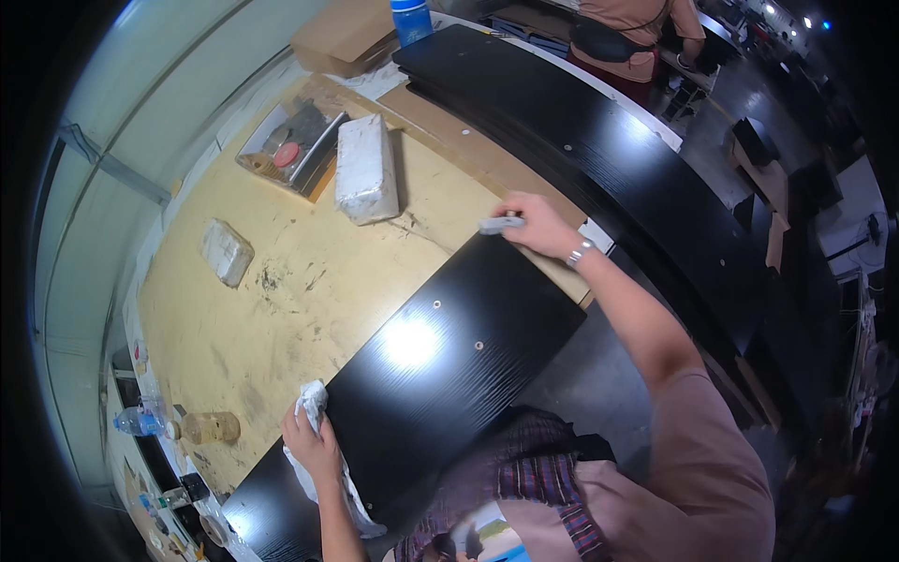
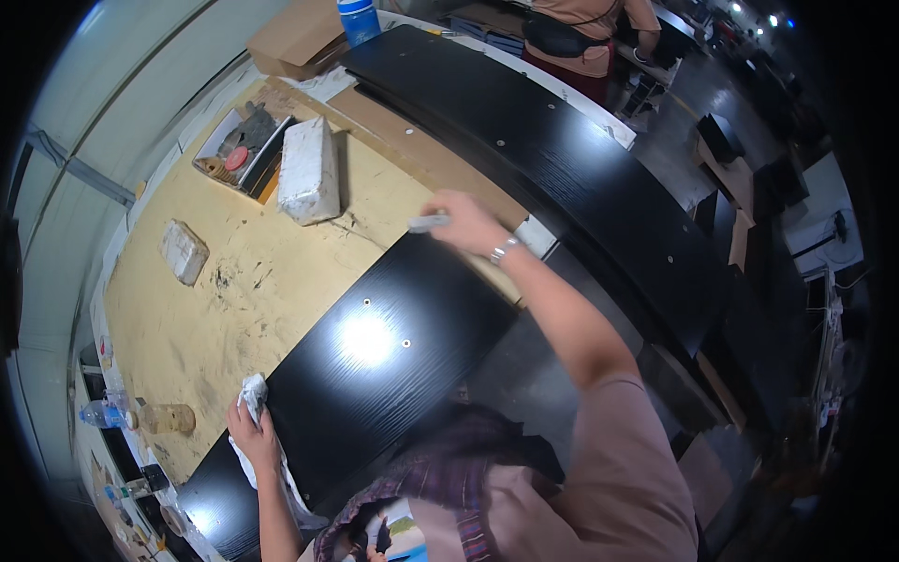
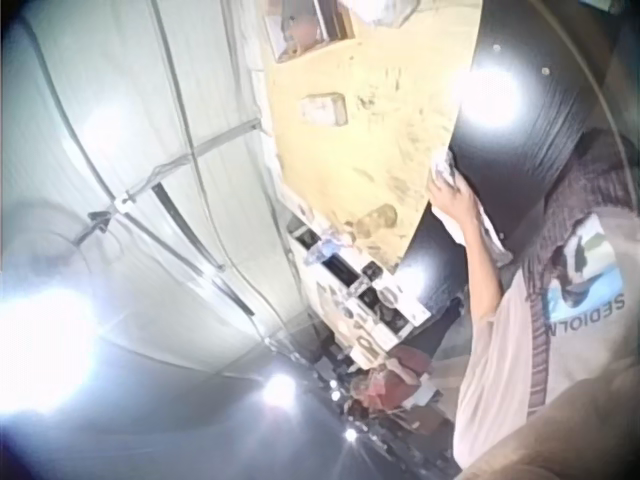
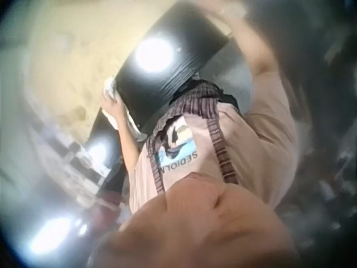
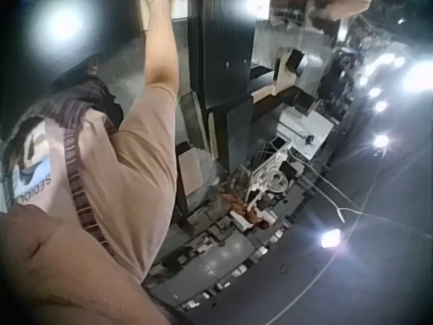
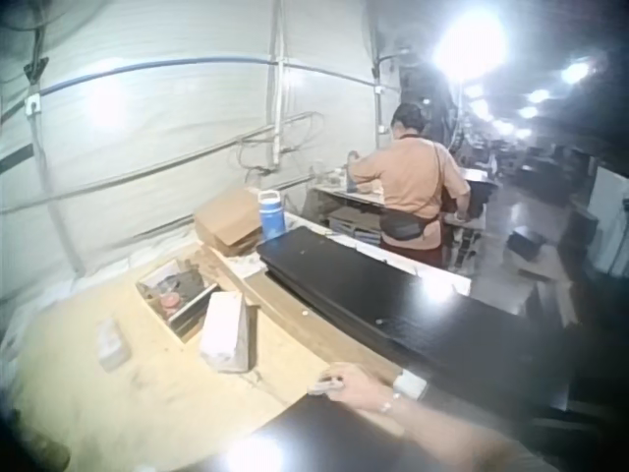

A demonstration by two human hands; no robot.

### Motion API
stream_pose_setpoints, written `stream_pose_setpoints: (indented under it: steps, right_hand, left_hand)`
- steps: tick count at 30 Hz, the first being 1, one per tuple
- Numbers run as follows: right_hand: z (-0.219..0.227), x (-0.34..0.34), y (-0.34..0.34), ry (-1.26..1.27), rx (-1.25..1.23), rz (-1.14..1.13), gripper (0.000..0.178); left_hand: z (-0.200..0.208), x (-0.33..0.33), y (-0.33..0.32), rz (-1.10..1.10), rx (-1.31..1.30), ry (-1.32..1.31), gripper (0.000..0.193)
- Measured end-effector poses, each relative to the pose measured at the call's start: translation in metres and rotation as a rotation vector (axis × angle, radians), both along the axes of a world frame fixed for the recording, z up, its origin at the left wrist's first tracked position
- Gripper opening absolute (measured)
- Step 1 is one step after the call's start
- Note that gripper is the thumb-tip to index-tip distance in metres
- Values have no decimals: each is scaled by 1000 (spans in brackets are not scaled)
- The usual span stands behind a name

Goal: The person wipes a long black wood panel on a workbench with a white cloth, then uses a small rectangular block to rub the surface, and continues wiping. The person repeats this cycle on the same panel throughout the clip.

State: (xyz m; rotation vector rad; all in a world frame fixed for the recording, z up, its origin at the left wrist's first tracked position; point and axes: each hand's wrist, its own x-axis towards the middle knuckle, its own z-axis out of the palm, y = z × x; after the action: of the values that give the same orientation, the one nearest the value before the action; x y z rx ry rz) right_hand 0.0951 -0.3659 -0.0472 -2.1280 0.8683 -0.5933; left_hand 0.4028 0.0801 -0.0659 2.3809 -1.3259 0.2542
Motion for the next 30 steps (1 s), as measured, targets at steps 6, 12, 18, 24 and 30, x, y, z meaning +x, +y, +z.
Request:
stream_pose_setpoints:
  steps: [6,12,18,24,30]
  right_hand:
    - [11,22,-21,122,9,-172,27]
    - [3,-27,16,-16,121,104,28]
    - [19,-172,102,127,162,37,29]
    - [19,-160,135,-84,151,-390,26]
    - [8,-141,210,32,-51,-257,26]
  left_hand:
    - [4,0,1,-5,-3,-7,40]
    - [4,-3,-3,-3,-2,21,39]
    - [-1,-4,0,4,-29,22,38]
    - [-6,5,0,-13,-20,41,39]
    - [-10,10,8,15,10,-11,38]
